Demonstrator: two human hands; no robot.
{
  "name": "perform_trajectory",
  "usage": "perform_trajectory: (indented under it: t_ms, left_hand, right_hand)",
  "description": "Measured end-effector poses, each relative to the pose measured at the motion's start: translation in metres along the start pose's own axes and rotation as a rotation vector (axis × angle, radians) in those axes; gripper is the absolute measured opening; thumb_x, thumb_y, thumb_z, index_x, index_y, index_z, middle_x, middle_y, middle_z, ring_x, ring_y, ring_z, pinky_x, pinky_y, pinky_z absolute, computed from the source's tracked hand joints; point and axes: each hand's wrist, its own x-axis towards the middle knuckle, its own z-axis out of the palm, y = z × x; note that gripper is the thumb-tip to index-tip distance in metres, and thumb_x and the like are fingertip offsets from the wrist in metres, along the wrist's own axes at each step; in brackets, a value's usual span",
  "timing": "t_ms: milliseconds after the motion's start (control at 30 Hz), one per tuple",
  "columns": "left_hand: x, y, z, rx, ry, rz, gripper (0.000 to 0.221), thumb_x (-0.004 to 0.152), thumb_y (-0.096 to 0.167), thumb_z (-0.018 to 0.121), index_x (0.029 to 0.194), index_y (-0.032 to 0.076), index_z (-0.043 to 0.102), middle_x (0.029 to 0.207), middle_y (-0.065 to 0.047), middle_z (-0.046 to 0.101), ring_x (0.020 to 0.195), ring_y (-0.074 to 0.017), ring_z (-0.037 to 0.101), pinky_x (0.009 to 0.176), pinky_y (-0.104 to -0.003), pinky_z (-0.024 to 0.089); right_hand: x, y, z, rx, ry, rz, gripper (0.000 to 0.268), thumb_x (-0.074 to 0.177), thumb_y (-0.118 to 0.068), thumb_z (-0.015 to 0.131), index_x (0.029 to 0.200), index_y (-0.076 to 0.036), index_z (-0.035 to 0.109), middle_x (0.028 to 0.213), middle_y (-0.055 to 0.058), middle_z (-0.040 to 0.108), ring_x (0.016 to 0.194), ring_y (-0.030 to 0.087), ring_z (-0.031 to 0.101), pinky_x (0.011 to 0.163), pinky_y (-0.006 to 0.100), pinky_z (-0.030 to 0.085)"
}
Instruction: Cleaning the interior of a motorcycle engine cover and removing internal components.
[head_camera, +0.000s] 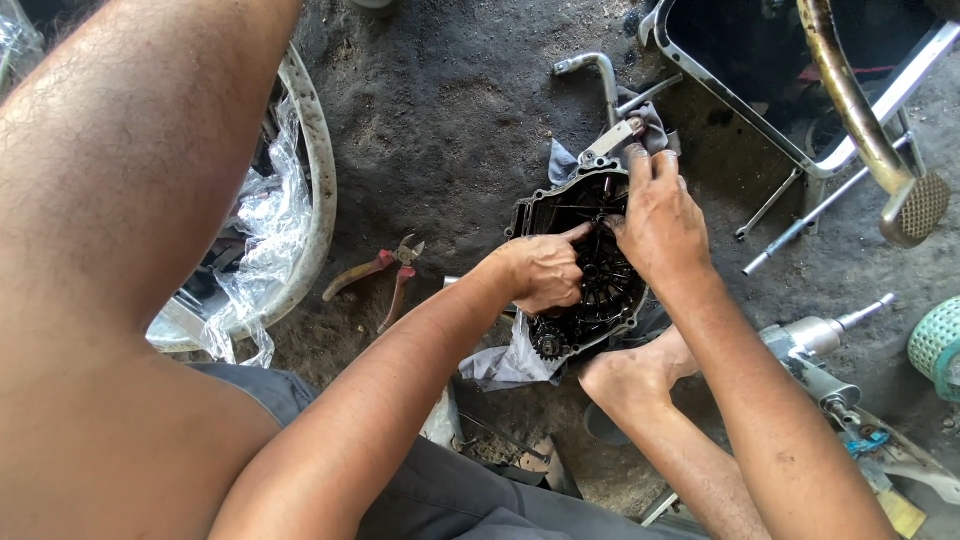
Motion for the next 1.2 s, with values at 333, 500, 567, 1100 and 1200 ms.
perform_trajectory:
  t_ms: [333,500,567,1100,1200]
  left_hand:
    - [-0.003,-0.002,-0.004,-0.002,0.013,0.015,0.01,0.083,0.013,0.049,0.08,0.017,0.058,0.067,0.002,0.06,0.079,-0.0167,0.062,0.108,-0.049,0.013]
    - [-0.003,-0.002,-0.006,-0.02,0.006,0.016,0.009,0.083,0.013,0.049,0.08,0.017,0.057,0.066,0.002,0.059,0.076,-0.0161,0.062,0.108,-0.049,0.015]
    - [-0.002,-0.001,-0.004,-0.015,0.014,0.018,0.009,0.083,0.014,0.05,0.08,0.017,0.058,0.066,0.002,0.059,0.076,-0.0161,0.062,0.107,-0.05,0.016]
    - [0.0,-0.003,-0.006,-0.07,-0.031,0.047,0.011,0.08,0.014,0.055,0.088,0.014,0.06,0.067,0.0,0.06,0.073,-0.0191,0.063,0.107,-0.051,0.014]
    - [0.002,-0.003,-0.006,-0.08,-0.015,0.016,0.014,0.076,0.014,0.055,0.089,0.016,0.061,0.072,0.0,0.064,0.081,-0.02,0.065,0.107,-0.05,0.012]
  right_hand:
    - [0.0,-0.001,-0.001,0.001,-0.009,0.008,0.071,0.065,0.001,0.074,0.125,0.003,0.036,0.103,0.025,0.042,0.088,0.048,0.056,0.069,0.057,0.051]
    - [-0.002,-0.005,-0.006,0.023,0.007,-0.004,0.068,0.066,0.004,0.073,0.124,0.005,0.037,0.101,0.026,0.043,0.088,0.048,0.056,0.069,0.056,0.051]
    - [-0.003,-0.005,-0.006,0.018,0.012,-0.007,0.067,0.066,0.003,0.073,0.124,0.005,0.038,0.101,0.026,0.043,0.087,0.047,0.056,0.069,0.055,0.052]
    - [-0.013,-0.018,-0.006,0.336,0.133,0.274,0.062,0.068,0.004,0.074,0.119,0.005,0.039,0.101,0.026,0.041,0.092,0.043,0.053,0.077,0.051,0.048]
    - [-0.015,-0.024,-0.008,0.407,0.159,0.362,0.068,0.069,0.006,0.073,0.124,0.003,0.032,0.105,0.029,0.039,0.096,0.045,0.051,0.081,0.053,0.046]
